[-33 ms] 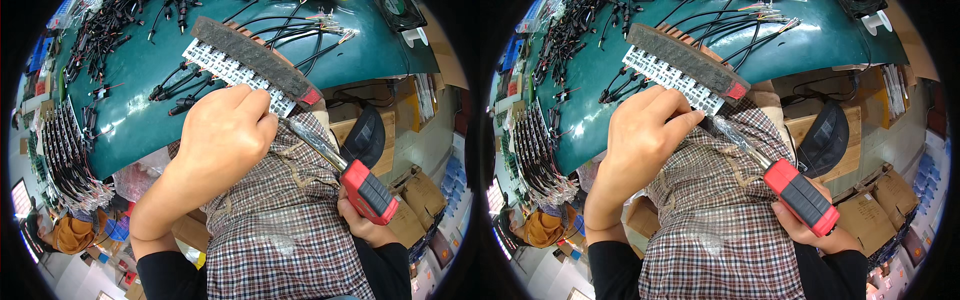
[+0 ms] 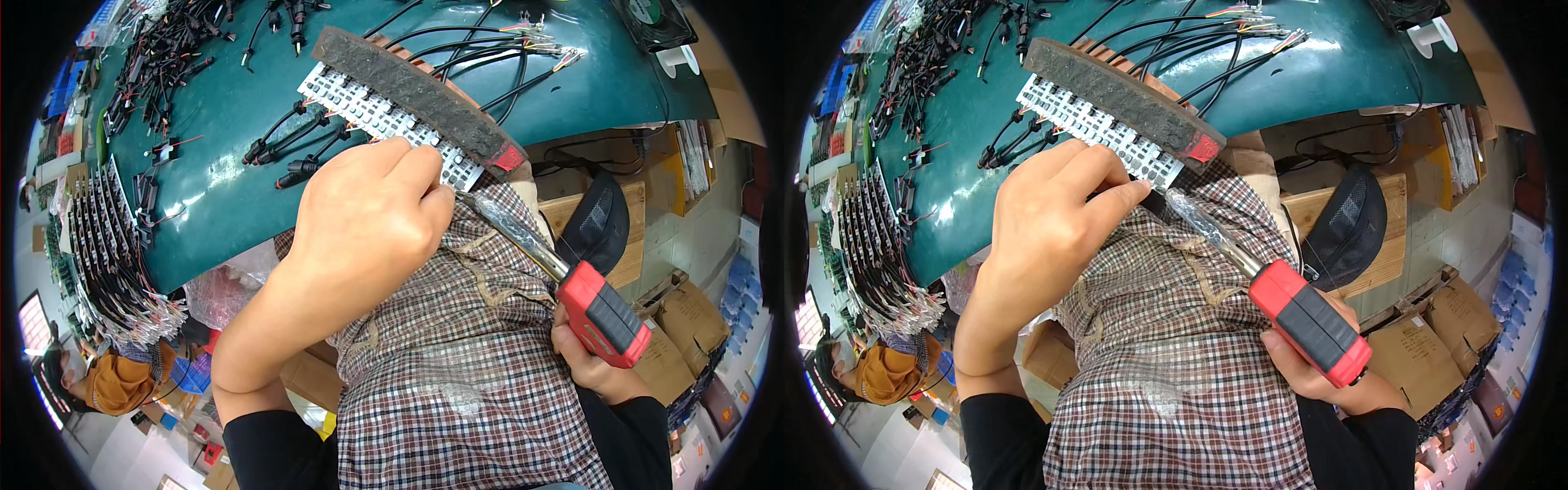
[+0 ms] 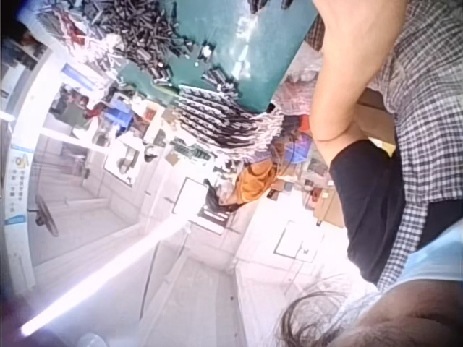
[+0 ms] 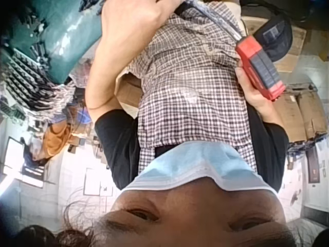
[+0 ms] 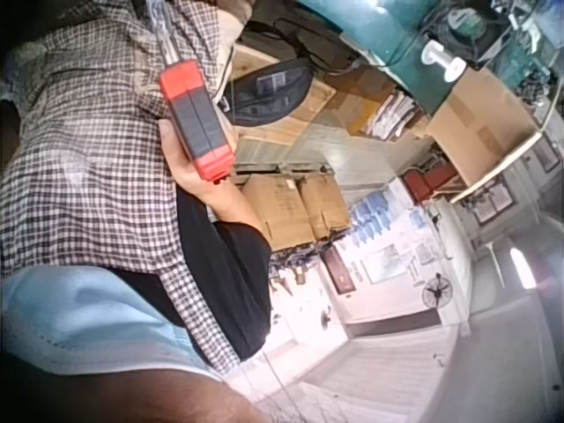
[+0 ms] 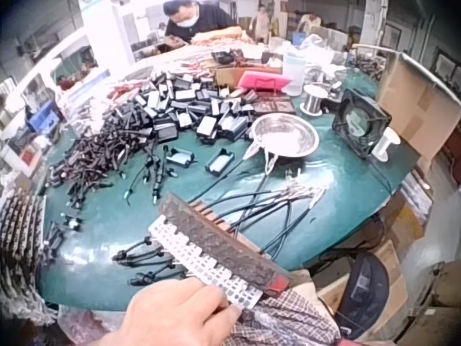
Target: The person assembles an electronic board by positioning wire connectors onto the board and soldering their wires in place using a soldering iron.
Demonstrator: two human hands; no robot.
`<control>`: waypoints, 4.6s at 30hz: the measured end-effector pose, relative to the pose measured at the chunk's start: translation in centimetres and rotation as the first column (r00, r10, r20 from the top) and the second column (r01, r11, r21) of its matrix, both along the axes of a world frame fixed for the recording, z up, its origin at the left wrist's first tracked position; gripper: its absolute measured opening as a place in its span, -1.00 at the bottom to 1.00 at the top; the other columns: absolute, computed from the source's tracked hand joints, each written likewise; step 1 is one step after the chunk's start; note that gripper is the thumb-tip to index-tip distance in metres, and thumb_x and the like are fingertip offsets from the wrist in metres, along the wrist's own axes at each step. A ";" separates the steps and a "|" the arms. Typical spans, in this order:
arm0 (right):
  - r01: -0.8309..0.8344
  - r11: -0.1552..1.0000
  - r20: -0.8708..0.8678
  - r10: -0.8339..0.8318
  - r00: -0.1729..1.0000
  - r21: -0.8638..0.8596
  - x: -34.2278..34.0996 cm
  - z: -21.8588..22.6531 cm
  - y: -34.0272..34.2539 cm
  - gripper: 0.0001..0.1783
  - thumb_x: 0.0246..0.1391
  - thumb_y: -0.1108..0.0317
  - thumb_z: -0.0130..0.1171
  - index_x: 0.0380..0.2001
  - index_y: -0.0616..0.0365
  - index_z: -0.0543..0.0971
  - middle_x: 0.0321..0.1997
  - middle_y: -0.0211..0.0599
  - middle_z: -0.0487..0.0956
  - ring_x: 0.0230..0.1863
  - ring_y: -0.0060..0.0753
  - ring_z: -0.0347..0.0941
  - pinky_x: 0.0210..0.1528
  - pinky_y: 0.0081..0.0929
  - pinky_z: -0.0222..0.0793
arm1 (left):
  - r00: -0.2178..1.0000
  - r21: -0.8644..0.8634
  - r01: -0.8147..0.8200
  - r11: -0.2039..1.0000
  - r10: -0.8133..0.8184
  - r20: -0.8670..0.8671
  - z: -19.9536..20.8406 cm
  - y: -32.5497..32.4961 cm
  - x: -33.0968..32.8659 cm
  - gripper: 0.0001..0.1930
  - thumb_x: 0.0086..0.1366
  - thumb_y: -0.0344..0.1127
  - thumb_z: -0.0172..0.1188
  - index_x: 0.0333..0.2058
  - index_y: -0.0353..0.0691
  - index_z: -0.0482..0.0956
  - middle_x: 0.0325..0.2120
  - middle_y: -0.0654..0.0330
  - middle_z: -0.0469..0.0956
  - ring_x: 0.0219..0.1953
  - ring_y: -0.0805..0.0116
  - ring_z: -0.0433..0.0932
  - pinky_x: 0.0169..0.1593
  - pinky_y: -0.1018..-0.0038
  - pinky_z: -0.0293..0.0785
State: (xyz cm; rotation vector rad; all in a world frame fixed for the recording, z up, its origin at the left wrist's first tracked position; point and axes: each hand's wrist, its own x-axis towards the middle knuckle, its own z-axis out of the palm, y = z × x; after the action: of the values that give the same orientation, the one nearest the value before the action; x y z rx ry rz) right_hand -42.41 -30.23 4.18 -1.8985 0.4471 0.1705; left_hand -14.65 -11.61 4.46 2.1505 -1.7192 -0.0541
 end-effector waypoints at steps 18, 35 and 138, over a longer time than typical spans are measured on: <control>-0.004 0.999 -0.008 0.004 1.000 -0.040 0.0 0.4 -0.1 -0.76 -0.07 0.51 0.37 -0.26 0.24 0.63 -0.35 -0.19 0.62 -0.37 -0.11 0.60 -0.30 -0.28 0.50 | 1.000 0.017 0.002 1.000 -0.002 0.015 -0.1 -0.1 0.2 -0.80 -0.07 -0.43 0.30 -0.39 -0.23 0.71 -0.47 0.27 0.53 -0.40 0.30 0.54 -0.38 0.38 0.48; 0.284 0.913 0.087 -0.321 0.943 0.294 2.2 0.5 0.5 -0.71 0.27 0.23 0.17 -0.24 0.14 0.31 -0.40 -0.35 0.35 -0.70 -0.71 0.11 -0.60 -0.61 0.23 | 0.997 -0.028 -0.018 0.999 0.021 0.078 -0.9 0.3 -0.4 -0.77 -0.10 -0.43 0.31 -0.37 -0.22 0.72 -0.45 0.27 0.54 -0.38 0.30 0.56 -0.39 0.37 0.49; -0.096 0.994 -0.210 0.104 0.972 0.048 15.1 5.8 2.0 -0.69 0.07 0.47 0.37 -0.09 0.27 0.61 -0.35 -0.25 0.62 -0.36 -0.26 0.58 -0.26 -0.36 0.49 | 0.604 -0.068 -0.751 0.657 0.641 -0.474 -0.7 3.5 6.6 -0.91 0.14 -0.49 0.40 -0.44 -0.27 0.63 -0.54 0.23 0.50 -0.54 0.38 0.48 -0.44 0.44 0.38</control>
State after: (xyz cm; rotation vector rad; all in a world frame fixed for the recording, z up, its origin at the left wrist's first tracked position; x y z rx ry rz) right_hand -27.28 -28.27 10.01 -1.8742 0.4878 0.4486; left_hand -8.10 -8.14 3.74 2.2445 -0.5139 -0.0544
